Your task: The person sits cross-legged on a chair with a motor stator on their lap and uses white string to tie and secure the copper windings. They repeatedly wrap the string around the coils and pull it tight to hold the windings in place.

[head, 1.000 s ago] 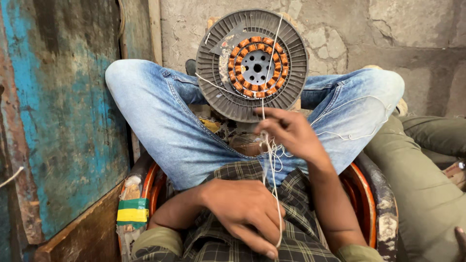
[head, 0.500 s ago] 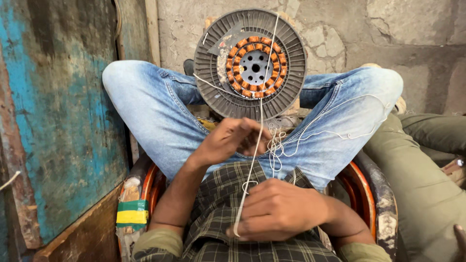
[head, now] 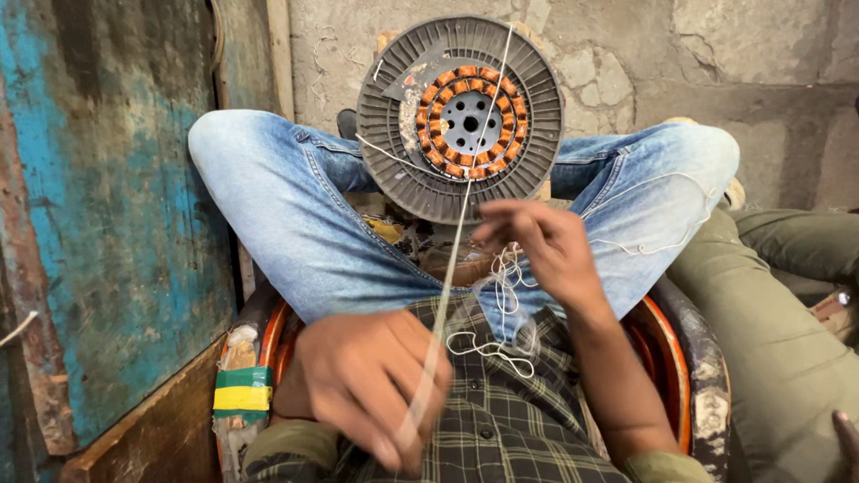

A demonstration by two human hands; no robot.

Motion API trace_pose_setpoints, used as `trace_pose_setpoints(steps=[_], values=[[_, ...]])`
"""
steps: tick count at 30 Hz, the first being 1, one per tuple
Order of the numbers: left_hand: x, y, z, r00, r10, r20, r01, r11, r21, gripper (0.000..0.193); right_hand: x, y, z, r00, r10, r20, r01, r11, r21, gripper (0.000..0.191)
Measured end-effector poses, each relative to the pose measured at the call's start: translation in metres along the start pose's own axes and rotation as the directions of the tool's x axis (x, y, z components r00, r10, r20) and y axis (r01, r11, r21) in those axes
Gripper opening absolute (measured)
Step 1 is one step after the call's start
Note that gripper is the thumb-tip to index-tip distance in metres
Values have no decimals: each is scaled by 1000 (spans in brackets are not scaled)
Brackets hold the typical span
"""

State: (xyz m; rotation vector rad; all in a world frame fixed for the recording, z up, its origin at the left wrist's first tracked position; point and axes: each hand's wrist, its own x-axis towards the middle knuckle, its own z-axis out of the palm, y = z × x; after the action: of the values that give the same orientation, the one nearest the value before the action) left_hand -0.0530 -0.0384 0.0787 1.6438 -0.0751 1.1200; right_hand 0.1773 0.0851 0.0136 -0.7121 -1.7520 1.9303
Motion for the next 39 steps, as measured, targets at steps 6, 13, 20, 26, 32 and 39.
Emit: trace_pose_setpoints(steps=[6,13,20,26,32,39], values=[[7,-29,15,944,-311,113,302,949,92,30,14,15,34,987,141,-79,-132,985,110,21],[-46,-71,-21,452,-604,-657,712,687,-141,42,-26,-59,29,762,-485,428,527,849,24,5],[-14,-79,20,584,-582,-566,510,805,-303,40,-21,-43,36,494,-376,784,458,879,133,24],[3,-27,28,800,-299,-520,490,826,278,43,-17,18,-3,994,-81,-75,96,970,225,31],[11,-32,27,956,-277,-97,293,909,297,33,2,17,15,986,111,-126,-105,993,52,30],[-31,-59,-7,500,-603,-622,716,692,-95,60,-31,-27,28,972,-154,175,135,984,117,20]])
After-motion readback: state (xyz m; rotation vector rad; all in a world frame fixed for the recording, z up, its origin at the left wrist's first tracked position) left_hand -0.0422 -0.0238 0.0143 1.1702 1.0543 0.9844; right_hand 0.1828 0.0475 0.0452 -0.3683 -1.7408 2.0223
